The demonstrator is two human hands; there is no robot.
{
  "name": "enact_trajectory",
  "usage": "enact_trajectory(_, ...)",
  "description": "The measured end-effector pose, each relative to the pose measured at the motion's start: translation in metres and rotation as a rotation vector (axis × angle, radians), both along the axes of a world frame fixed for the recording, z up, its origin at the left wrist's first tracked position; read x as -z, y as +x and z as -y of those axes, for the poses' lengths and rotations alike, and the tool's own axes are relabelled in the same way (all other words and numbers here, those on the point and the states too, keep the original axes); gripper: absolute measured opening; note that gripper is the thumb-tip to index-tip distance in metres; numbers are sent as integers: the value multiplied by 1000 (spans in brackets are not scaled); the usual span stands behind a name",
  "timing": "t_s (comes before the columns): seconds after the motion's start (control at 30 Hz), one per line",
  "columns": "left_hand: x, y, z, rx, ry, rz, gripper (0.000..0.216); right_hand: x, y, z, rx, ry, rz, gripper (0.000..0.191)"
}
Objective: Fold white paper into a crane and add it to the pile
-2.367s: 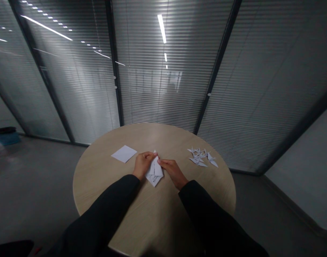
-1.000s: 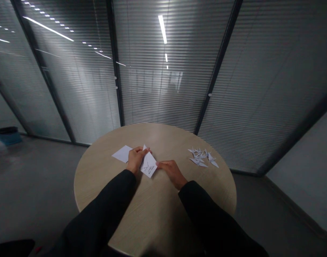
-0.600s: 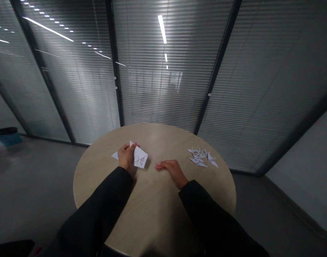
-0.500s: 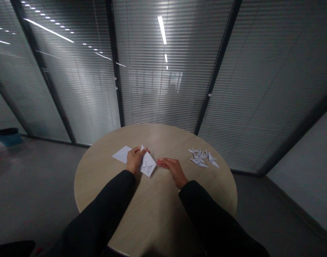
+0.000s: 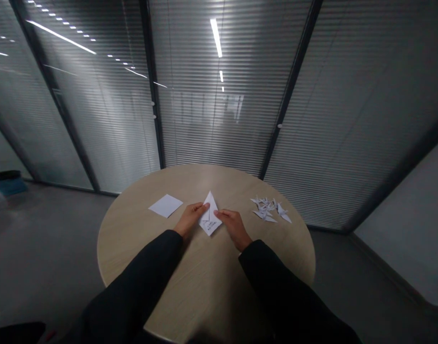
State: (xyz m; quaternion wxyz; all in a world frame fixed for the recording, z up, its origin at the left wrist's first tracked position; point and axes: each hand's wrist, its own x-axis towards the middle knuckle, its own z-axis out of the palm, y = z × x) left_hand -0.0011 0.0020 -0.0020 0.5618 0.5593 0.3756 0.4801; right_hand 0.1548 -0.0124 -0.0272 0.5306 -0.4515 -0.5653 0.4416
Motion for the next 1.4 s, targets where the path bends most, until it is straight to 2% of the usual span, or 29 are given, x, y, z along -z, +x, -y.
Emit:
enact_trajectory(0.13,0,0,2,77,-28,7,45,0,1,-2,32,17,-12,33)
enact_trajectory(0.7,3,4,5,32,-69,86,35,-3,1,1,44,17,26,33)
enact_trajectory(0.83,7,3,2,14,-46,74,40,-4,2,0,67,60,205,33)
enact_trajectory(0.93,10,2,-2,2,-23,-8,43,-4,5,-2,155,123,356,34)
enact_trajectory(1.03,12,1,-2,84,-34,-119,42,-7,7,-5,215,160,213,29)
enact_trajectory(1.13,9,3,2,175,-37,-167,40,-10,8,-5,158,125,2,29)
enact_trajectory(1.4,4,2,5,223,-25,-253,36,-11,4,0,124,54,-259,23)
